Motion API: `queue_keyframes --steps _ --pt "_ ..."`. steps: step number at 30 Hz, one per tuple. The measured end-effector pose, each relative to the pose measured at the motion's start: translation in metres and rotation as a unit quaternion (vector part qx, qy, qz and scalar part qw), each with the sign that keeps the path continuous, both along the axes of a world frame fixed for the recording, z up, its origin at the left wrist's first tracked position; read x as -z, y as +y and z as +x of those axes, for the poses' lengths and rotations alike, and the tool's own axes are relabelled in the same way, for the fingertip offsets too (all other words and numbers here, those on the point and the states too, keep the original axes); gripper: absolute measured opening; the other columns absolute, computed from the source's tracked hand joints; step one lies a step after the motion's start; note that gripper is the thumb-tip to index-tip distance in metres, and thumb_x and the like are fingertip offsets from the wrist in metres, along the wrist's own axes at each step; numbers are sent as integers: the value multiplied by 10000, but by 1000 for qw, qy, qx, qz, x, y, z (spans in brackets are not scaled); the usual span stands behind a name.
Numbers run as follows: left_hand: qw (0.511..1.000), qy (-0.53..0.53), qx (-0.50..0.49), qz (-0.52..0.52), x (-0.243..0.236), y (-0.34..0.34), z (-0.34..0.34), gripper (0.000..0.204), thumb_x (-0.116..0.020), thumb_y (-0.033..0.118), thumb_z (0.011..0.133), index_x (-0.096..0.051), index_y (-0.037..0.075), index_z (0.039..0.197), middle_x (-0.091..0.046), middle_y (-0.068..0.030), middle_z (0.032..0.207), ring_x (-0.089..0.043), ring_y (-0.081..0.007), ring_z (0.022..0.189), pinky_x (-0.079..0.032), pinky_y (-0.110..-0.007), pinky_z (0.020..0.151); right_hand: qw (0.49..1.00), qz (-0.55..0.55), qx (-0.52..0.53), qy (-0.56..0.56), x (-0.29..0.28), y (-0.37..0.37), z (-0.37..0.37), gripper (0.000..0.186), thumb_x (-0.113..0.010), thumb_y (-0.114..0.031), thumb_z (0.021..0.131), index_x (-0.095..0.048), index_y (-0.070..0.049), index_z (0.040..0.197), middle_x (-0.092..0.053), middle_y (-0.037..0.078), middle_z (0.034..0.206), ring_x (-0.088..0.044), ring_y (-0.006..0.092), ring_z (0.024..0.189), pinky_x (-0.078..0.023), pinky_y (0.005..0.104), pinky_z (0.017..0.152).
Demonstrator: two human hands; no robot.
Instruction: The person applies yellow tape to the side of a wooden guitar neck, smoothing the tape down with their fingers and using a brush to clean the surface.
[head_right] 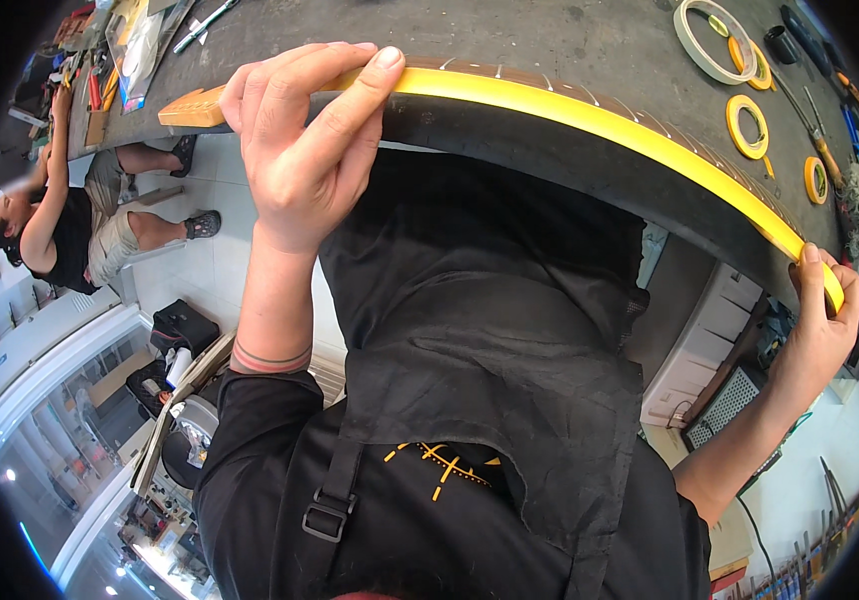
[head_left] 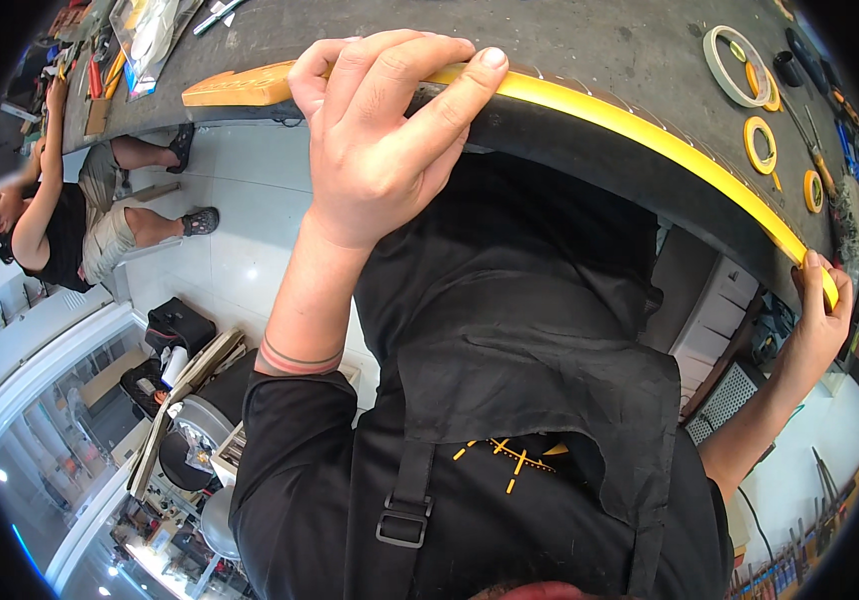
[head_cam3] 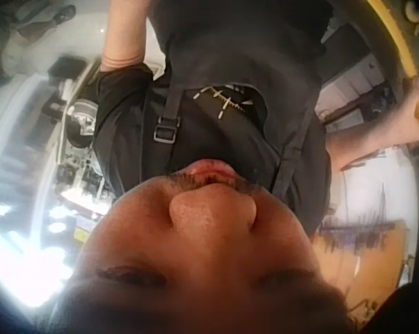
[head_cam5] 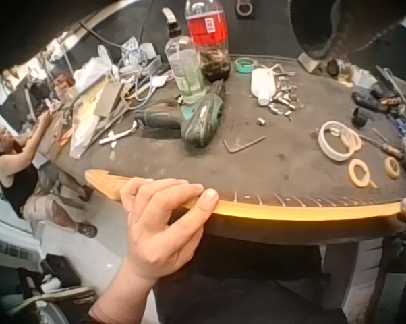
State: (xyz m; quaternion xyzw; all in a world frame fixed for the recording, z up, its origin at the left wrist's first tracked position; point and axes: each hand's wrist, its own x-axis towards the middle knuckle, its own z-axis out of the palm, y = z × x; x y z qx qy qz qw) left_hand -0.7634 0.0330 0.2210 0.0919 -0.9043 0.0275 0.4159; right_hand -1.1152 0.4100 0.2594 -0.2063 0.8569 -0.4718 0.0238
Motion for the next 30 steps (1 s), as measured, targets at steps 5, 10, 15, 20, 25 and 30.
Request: queue_keyframes --steps 5,10,15,20,25,30 --pt "998 44 47 -14 5 -9 -4 435 -939 19 853 -877 101 1275 -861 -75 1205 -795 -256 1085 -498 -397 1007 1000 10 -6 -12 0 7 -10 247 -852 -200 1128 -731 6 1065 -732 91 1170 -768 164 1080 -642 328 1079" --pt "996 41 76 -9 1 -15 -2 358 -952 8 857 -844 65 1193 -877 -111 1206 -816 -280 1048 -561 -414 992 1000 13 -5 -9 -1 8 -10 230 -819 -195 1151 -768 22 1093 -693 60 1123 -763 161 1088 -654 334 1093" --pt "997 24 73 0 -4 -14 1 337 -948 9 859 -847 56 1177 -882 -104 1194 -824 -286 1049 -573 -405 983 999 -36 -27 -15 -6 12 -10 244 -771 -176 1171 -690 -3 1018 -814 193 1274 -806 236 1171 -656 405 1145" --pt "997 25 75 -8 -3 -16 2 355 -941 16 837 -867 56 1181 -883 -100 1182 -828 -284 1060 -575 -404 984 995 -48 -71 60 -26 19 1 218 -718 -139 1188 -673 12 1038 -811 256 1344 -799 288 1267 -651 439 1178" --pt "998 18 65 -13 -4 -16 1 358 -930 24 835 -884 70 1187 -881 -91 1177 -823 -275 1072 -558 -397 987 997 -14 -39 66 -22 15 -4 211 -744 -152 1178 -686 6 1051 -813 215 1306 -782 251 1251 -665 403 1125" --pt "998 7 56 -18 -4 -13 1 376 -917 35 833 -904 87 1205 -870 -79 1185 -809 -265 1088 -536 -398 991 1000 11 -23 6 -3 24 -23 232 -798 -202 1158 -715 -23 1036 -811 153 1289 -759 183 1174 -656 359 1036"
